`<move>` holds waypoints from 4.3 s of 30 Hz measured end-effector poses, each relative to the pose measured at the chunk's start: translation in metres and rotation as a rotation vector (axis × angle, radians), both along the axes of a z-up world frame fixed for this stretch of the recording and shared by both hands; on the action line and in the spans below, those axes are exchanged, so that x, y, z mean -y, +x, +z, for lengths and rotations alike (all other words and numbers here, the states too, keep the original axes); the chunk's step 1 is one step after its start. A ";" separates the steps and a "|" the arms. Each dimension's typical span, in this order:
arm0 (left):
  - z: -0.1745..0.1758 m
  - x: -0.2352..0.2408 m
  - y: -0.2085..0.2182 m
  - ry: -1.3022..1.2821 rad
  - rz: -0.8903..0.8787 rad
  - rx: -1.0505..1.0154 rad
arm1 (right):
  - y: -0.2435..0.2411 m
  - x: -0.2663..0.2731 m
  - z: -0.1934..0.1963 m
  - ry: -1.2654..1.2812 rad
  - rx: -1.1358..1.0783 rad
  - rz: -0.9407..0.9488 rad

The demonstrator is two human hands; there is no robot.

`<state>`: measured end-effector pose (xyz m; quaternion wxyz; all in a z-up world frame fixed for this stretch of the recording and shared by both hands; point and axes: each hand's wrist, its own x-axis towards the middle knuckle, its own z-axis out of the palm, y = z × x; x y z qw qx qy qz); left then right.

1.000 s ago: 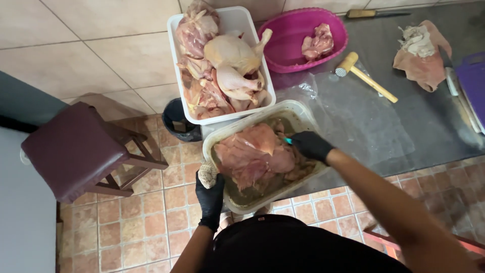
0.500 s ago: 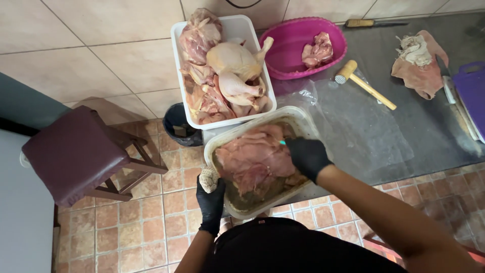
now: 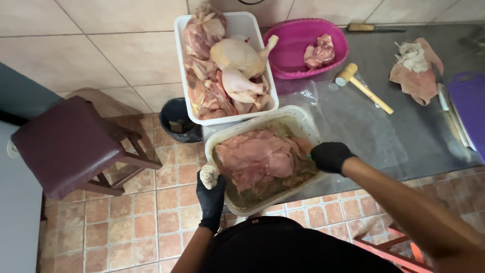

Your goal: Tenderize chicken with a mallet and marinate it in a container

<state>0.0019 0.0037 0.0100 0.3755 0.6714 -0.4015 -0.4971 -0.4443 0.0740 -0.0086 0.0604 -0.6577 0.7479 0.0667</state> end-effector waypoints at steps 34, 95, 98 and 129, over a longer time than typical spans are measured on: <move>-0.014 -0.003 0.000 -0.021 -0.023 -0.035 | 0.150 -0.056 0.105 -0.256 0.004 0.408; 0.009 0.008 -0.002 -0.021 -0.050 0.050 | 0.134 0.027 0.093 0.049 0.061 0.061; -0.013 0.008 0.000 -0.021 -0.050 0.040 | 0.157 0.010 0.105 -0.201 0.037 0.124; -0.009 -0.002 0.006 -0.059 -0.109 -0.073 | 0.146 0.024 0.054 -0.564 -0.436 0.446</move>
